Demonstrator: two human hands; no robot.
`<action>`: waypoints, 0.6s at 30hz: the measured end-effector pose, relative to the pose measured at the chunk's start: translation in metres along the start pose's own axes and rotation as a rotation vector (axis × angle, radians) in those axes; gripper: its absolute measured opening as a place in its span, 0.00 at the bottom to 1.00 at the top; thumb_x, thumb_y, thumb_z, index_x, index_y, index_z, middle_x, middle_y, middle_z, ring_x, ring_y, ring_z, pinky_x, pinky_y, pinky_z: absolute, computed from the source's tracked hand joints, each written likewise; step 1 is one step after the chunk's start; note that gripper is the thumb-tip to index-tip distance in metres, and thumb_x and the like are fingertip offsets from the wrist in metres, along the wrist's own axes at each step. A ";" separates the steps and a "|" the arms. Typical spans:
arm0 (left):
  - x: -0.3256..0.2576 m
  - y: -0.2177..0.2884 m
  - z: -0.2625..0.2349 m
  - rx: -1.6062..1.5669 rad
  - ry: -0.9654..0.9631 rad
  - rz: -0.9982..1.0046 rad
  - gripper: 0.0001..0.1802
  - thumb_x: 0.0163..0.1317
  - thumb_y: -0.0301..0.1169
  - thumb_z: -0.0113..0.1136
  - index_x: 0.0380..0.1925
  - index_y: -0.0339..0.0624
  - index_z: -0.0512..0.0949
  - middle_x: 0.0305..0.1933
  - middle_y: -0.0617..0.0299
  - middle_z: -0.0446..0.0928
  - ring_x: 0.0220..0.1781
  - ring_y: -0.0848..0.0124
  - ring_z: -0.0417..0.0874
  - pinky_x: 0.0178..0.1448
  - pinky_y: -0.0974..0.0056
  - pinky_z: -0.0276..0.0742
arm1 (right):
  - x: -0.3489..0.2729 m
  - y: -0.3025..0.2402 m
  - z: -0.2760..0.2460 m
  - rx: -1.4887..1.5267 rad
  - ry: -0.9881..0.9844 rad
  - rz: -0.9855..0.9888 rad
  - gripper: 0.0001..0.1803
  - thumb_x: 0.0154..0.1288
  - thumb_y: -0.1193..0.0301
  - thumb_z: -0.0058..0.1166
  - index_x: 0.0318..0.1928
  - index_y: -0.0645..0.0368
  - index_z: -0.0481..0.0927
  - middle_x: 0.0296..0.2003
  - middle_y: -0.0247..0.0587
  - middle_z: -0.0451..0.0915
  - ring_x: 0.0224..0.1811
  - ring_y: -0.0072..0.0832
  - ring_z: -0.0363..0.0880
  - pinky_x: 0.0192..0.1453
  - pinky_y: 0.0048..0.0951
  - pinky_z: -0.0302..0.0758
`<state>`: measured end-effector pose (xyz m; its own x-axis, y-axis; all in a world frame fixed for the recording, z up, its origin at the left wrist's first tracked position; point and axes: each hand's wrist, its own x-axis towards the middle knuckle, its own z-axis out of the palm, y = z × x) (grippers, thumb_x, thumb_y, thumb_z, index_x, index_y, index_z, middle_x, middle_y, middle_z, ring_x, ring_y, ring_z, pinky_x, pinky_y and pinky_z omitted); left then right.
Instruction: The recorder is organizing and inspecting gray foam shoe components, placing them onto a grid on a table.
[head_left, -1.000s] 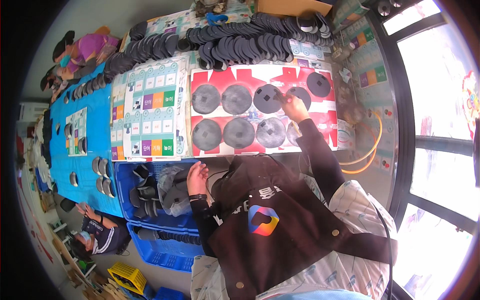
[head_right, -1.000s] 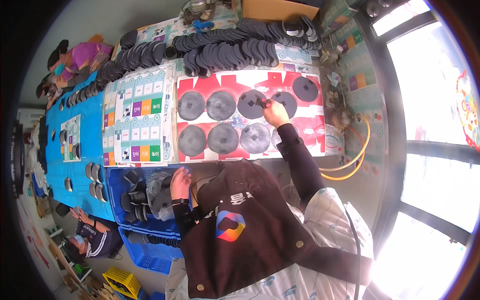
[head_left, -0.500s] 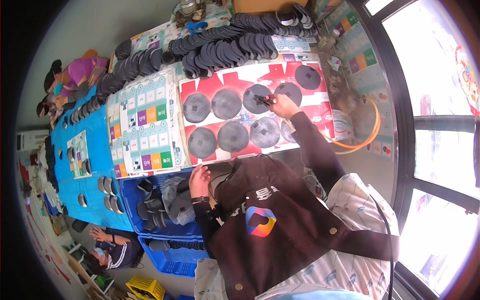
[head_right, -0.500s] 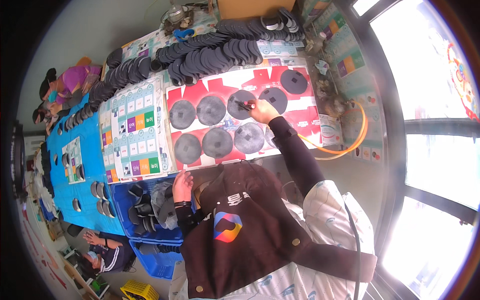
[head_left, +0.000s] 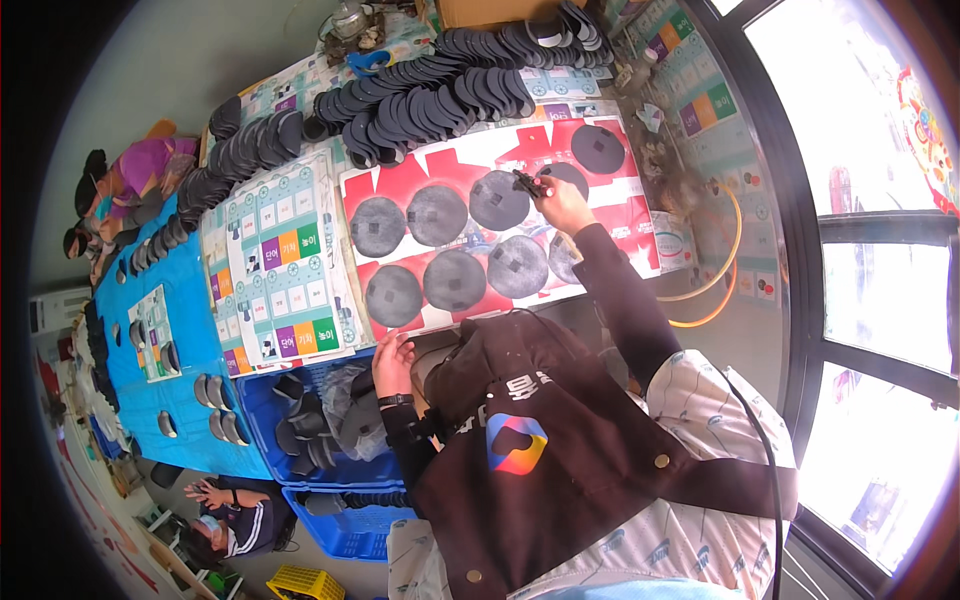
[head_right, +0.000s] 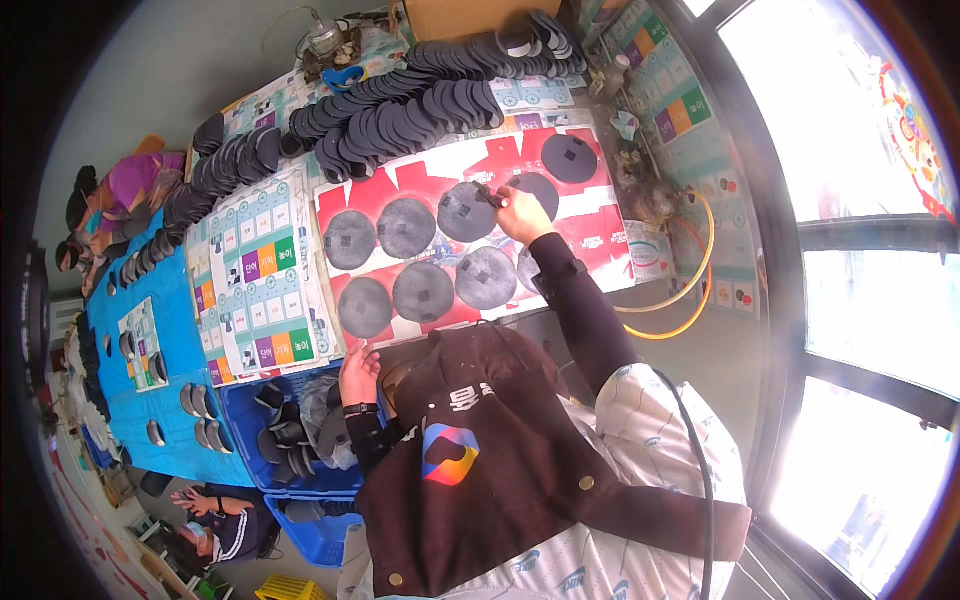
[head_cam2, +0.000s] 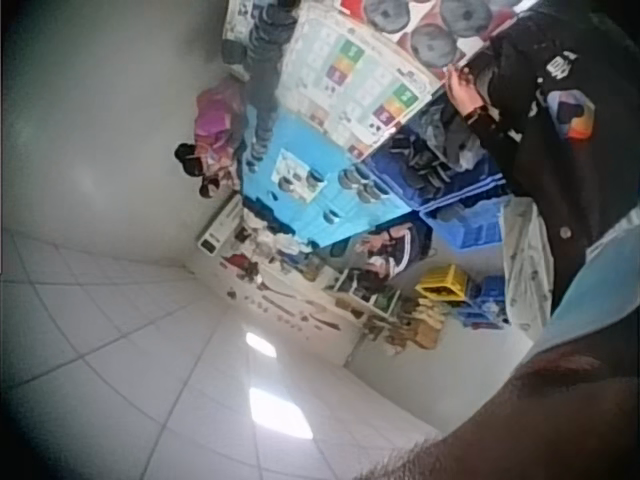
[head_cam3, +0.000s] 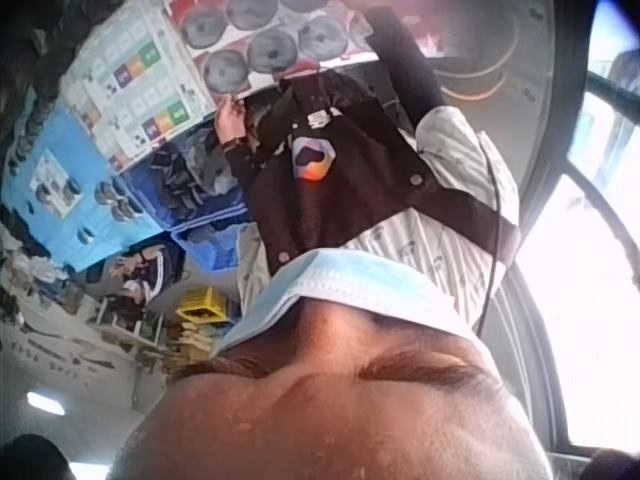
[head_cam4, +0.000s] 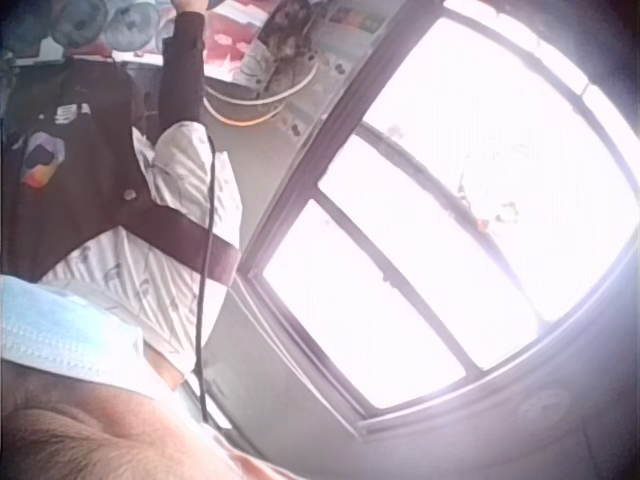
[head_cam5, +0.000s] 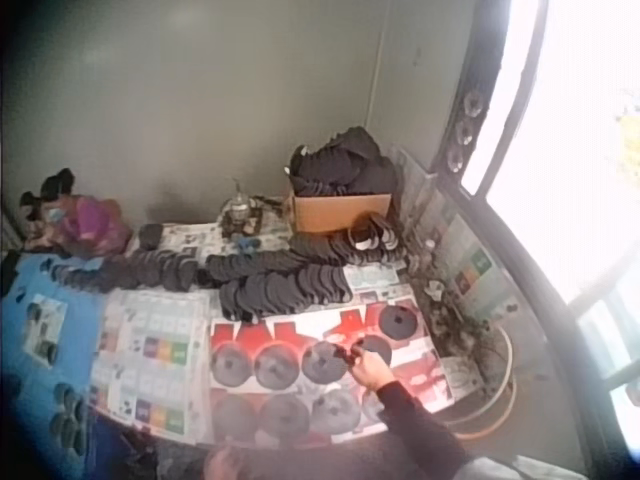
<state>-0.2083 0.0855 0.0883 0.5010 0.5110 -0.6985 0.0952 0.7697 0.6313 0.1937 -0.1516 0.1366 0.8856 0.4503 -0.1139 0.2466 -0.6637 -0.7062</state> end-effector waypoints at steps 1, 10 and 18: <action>0.001 -0.001 0.001 0.006 0.003 0.003 0.14 0.70 0.30 0.57 0.53 0.40 0.79 0.45 0.58 0.83 0.41 0.69 0.83 0.45 0.65 0.77 | -0.003 -0.004 -0.005 -0.055 -0.008 -0.004 0.16 0.65 0.68 0.44 0.42 0.62 0.83 0.36 0.65 0.82 0.45 0.60 0.81 0.50 0.53 0.77; 0.010 0.000 -0.005 0.013 -0.010 -0.017 0.14 0.70 0.31 0.57 0.53 0.40 0.79 0.47 0.59 0.83 0.42 0.69 0.84 0.45 0.66 0.77 | -0.024 0.027 -0.004 -0.041 -0.293 0.079 0.15 0.64 0.67 0.51 0.43 0.65 0.82 0.37 0.65 0.82 0.47 0.61 0.80 0.50 0.52 0.76; 0.016 0.000 -0.008 0.042 -0.030 -0.027 0.16 0.71 0.32 0.57 0.55 0.40 0.77 0.48 0.58 0.83 0.44 0.69 0.83 0.46 0.65 0.76 | -0.041 0.012 -0.012 -0.020 -0.053 0.089 0.16 0.65 0.66 0.51 0.44 0.65 0.83 0.39 0.65 0.82 0.47 0.60 0.81 0.51 0.49 0.78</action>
<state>-0.2076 0.0971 0.0747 0.5236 0.4781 -0.7052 0.1446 0.7658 0.6266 0.1655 -0.1856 0.1411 0.8823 0.4196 -0.2131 0.1758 -0.7139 -0.6778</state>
